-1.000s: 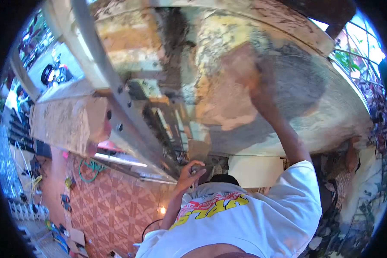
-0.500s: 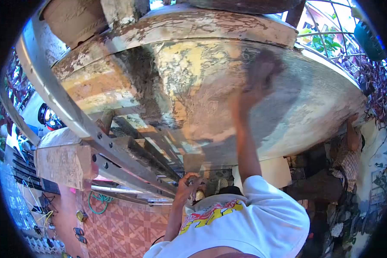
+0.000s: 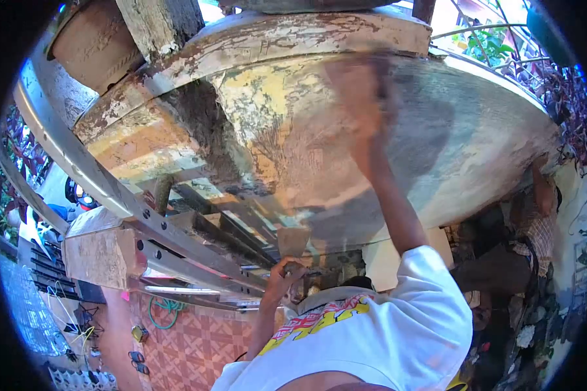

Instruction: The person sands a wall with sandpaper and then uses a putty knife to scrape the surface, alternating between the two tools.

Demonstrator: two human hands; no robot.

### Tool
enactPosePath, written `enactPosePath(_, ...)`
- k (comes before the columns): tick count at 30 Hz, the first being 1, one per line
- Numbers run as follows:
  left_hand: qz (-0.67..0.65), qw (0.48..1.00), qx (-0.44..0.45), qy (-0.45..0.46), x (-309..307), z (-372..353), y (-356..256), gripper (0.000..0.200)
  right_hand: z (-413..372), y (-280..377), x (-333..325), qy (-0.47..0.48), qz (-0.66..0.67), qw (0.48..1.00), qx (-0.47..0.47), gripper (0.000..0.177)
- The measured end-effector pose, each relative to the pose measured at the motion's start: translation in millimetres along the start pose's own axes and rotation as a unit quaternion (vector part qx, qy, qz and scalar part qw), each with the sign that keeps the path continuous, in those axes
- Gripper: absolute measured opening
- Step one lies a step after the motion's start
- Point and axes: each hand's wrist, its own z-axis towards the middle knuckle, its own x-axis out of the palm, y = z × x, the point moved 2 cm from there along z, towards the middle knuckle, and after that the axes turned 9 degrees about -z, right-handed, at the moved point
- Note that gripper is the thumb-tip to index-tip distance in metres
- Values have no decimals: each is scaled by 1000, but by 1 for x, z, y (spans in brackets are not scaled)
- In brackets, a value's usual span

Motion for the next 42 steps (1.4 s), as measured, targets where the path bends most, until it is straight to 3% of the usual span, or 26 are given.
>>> enactPosePath(1, -12, 1000, -13, -13, 1, -2, -4, 20, -13, -4, -2, -132, 96, 975, 150, 51)
enactPosePath(2, -24, 999, -25, -25, 2, -1, -5, 19, -16, -16, 22, -133, 96, 976, 145, 51)
enactPosePath(4, -7, 1000, -7, -10, 4, 8, -2, 19, -26, -29, 76, -243, -418, 873, 71, 52)
enactPosePath(5, 14, 1000, 8, 3, 1, 8, -2, 19, -31, -30, 64, -246, -418, 871, 79, 52)
enactPosePath(7, 13, 1000, -13, -17, 5, -6, -9, 19, -40, -38, 18, -168, -10, 977, 134, 50)
enactPosePath(8, 11, 999, -17, -36, 5, -1, -16, 19, -30, -42, 13, -114, 204, 962, 140, 49)
enactPosePath(9, 6, 1000, 4, -19, 0, 0, -14, 21, -23, -46, 19, -109, 208, 963, 133, 49)
enactPosePath(10, 6, 1000, 7, -22, -6, 3, -11, 21, -21, -49, 24, -162, -12, 983, 88, 47)
enactPosePath(12, -38, 999, -23, -15, -8, 6, -3, 21, -27, -42, 34, -245, -449, 859, 0, 44)
enactPosePath(14, -47, 998, -44, -2, -5, 5, -7, 22, -36, -45, 41, -190, -469, 861, -52, 45)
enactPosePath(16, -58, 997, -53, 10, -7, 7, -8, 23, -30, -82, 13, -16, 28, 999, 37, 48)
enactPosePath(17, -8, 1000, -14, 7, -12, 10, -4, 22, -23, -76, 15, -20, 26, 999, 32, 48)
enactPosePath(19, 27, 999, 36, -11, -18, 15, 13, 23, -15, -41, 23, -187, -233, 954, 3, 52)
enactPosePath(21, 24, 999, -27, -14, -12, 12, -2, 23, -12, -24, 72, -380, -410, 821, -117, 57)
enactPosePath(22, 15, 997, -78, -15, -11, 13, -6, 22, -23, -29, 48, -380, -411, 821, -113, 57)
enactPosePath(23, 16, 997, -76, -14, -14, 12, -8, 22, -28, -39, 2, -266, -116, 957, -5, 55)
enactPosePath(24, 18, 998, -55, -25, -17, 10, -7, 22, -29, -45, -16, -114, 193, 969, 102, 56)
enactPosePath(25, 15, 999, -33, -36, -16, 12, -6, 21, -23, -41, -4, -108, 191, 970, 100, 56)
enactPosePath(26, 11, 999, -29, -36, -17, 21, -5, 21, -15, -29, 21, -162, -10, 987, 15, 54)
enactPosePath(28, 21, 999, -33, 0, -24, 15, -2, 21, -27, -1, 69, -242, -394, 878, -126, 50)
enactPosePath(29, -11, 998, -58, -13, -19, 10, -11, 20, -39, -38, 75, -141, -473, 868, -61, 60)
enactPosePath(33, 56, 993, 101, -22, -16, 10, -13, 18, -17, -13, 67, -136, -483, 861, -82, 52)
enactPosePath(36, -51, 996, -62, -30, -17, -1, -18, 19, -27, 3, 52, -132, -501, 853, -64, 45)
enactPosePath(37, -25, 997, -65, -25, -17, -3, -18, 20, -30, -17, 16, -64, -497, 844, -191, 46)
enactPosePath(40, 52, 998, 40, -23, -26, 3, 4, 20, -21, -12, 33, -38, -502, 845, -181, 49)
enactPosePath(42, 19, 999, -36, -14, -13, 10, -15, 20, -28, -6, 42, -8, -510, 846, -152, 53)
